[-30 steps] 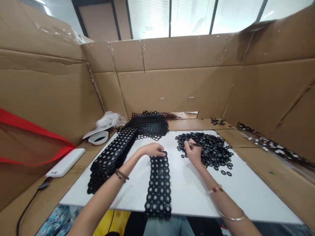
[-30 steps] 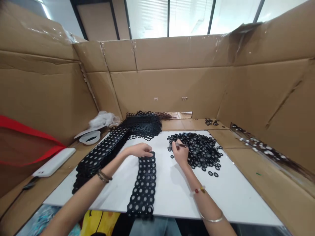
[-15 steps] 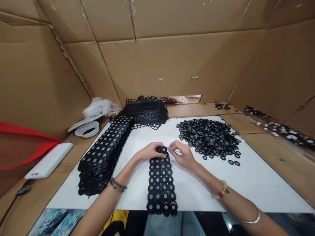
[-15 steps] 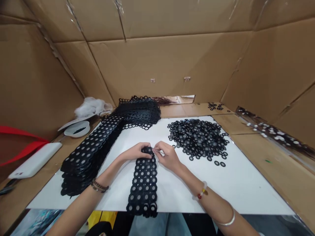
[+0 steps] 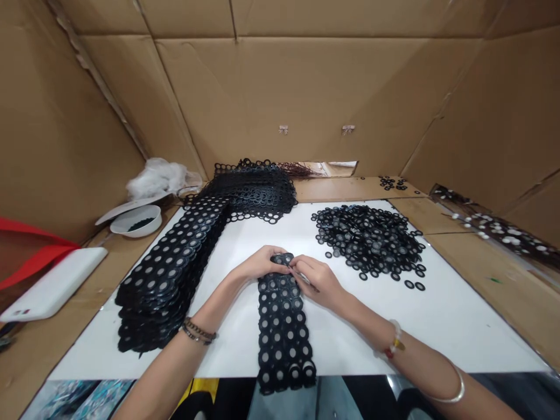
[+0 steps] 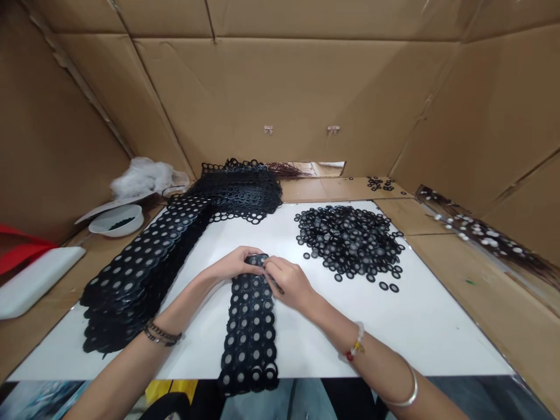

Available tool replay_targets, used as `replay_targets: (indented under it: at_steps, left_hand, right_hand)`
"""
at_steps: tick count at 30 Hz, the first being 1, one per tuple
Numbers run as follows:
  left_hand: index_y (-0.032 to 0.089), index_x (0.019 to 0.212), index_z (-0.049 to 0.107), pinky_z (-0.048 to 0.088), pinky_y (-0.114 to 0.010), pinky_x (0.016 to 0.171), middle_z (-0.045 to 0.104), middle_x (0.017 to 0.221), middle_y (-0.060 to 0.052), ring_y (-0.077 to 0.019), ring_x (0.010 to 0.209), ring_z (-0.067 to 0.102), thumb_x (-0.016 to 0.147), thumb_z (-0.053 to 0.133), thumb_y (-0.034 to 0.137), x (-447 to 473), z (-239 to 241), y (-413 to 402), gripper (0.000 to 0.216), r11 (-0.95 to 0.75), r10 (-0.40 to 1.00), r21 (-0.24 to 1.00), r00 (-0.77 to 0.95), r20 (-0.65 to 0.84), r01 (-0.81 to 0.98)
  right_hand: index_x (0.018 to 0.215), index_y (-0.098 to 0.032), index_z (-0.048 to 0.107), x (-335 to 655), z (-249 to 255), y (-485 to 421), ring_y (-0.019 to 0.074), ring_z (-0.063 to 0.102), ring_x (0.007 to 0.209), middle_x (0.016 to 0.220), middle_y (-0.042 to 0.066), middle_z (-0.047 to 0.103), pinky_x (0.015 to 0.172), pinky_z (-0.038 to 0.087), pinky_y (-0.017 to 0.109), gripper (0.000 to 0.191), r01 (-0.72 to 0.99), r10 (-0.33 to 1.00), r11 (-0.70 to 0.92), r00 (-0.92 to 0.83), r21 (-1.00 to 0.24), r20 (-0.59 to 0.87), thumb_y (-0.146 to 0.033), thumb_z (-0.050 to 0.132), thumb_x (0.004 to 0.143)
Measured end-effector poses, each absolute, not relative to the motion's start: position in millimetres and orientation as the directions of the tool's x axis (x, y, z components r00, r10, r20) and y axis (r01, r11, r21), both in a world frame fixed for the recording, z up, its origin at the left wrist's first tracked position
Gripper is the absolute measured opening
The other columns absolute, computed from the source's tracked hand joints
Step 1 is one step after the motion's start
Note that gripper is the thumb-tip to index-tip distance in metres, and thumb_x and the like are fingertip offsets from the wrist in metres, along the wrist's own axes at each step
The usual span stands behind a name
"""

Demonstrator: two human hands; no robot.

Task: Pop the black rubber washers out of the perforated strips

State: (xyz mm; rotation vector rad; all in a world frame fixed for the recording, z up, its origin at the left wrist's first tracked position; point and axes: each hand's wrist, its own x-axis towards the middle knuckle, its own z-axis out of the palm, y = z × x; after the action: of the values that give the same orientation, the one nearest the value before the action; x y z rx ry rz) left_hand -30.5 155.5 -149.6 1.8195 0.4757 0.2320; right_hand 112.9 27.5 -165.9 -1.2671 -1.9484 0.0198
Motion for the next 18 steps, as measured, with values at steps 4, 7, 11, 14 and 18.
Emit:
replay_targets:
  at_steps: [4, 7, 11, 14, 18]
  left_hand:
    - [0.015, 0.101, 0.066, 0.041, -0.035, 0.092, 0.067, 0.104, -0.007, -0.0238, 0.099, 0.059, 0.065, 0.070, 0.020, -28.6, -149.4, 150.6, 0.037, -0.290, 0.471, 0.937, 0.881, -0.035, 0.193]
    - [0.016, 0.111, 0.063, 0.036, -0.036, 0.100, 0.063, 0.116, -0.007, -0.0247, 0.110, 0.054, 0.064, 0.070, 0.020, -28.6, -150.5, 148.0, 0.047, -0.339, 0.503, 0.917, 0.864, -0.012, 0.210]
    - [0.017, 0.117, 0.059, 0.036, -0.038, 0.100, 0.060, 0.121, -0.007, -0.0270, 0.114, 0.051, 0.065, 0.070, 0.023, -30.7, -152.0, 145.3, 0.054, -0.389, 0.555, 0.883, 0.832, -0.003, 0.263]
    - [0.020, 0.120, 0.057, 0.035, -0.038, 0.101, 0.058, 0.124, -0.006, -0.0269, 0.115, 0.051, 0.067, 0.068, 0.021, -31.5, -151.5, 142.7, 0.054, -0.429, 0.576, 0.860, 0.817, 0.025, 0.275]
    - [0.023, 0.121, 0.056, 0.036, -0.034, 0.099, 0.058, 0.125, -0.004, -0.0250, 0.113, 0.051, 0.067, 0.067, 0.022, -31.3, -149.5, 139.6, 0.055, -0.467, 0.595, 0.824, 0.803, 0.024, 0.321]
  right_hand:
    - [0.081, -0.019, 0.050, 107.3, -164.3, 26.7, 0.0184, 0.054, 0.079, 0.085, 0.006, 0.060, 0.064, 0.044, 0.029, 0.015, 0.855, 0.807, 0.388, -0.135, -0.343, 0.575, -0.010, 0.040, 0.088]
    - [0.078, -0.019, 0.050, 104.1, -165.1, 27.4, 0.0188, 0.051, 0.077, 0.082, 0.005, 0.060, 0.060, 0.040, 0.029, 0.014, 0.913, 0.817, 0.305, -0.105, -0.271, 0.567, -0.010, 0.043, 0.086]
    - [0.077, -0.018, 0.051, 100.9, -168.5, 30.1, 0.0196, 0.049, 0.076, 0.082, 0.005, 0.060, 0.058, 0.037, 0.030, 0.014, 0.949, 0.819, 0.260, -0.120, -0.176, 0.562, -0.009, 0.044, 0.085]
    - [0.078, -0.018, 0.052, 99.6, -169.0, 32.8, 0.0205, 0.049, 0.077, 0.082, 0.005, 0.059, 0.058, 0.037, 0.031, 0.013, 0.961, 0.830, 0.225, -0.103, -0.161, 0.549, -0.009, 0.045, 0.084]
    - [0.079, -0.019, 0.050, 100.4, -165.3, 33.6, 0.0200, 0.051, 0.081, 0.087, 0.005, 0.059, 0.061, 0.039, 0.030, 0.012, 0.946, 0.856, 0.196, -0.036, -0.260, 0.516, -0.010, 0.045, 0.086]
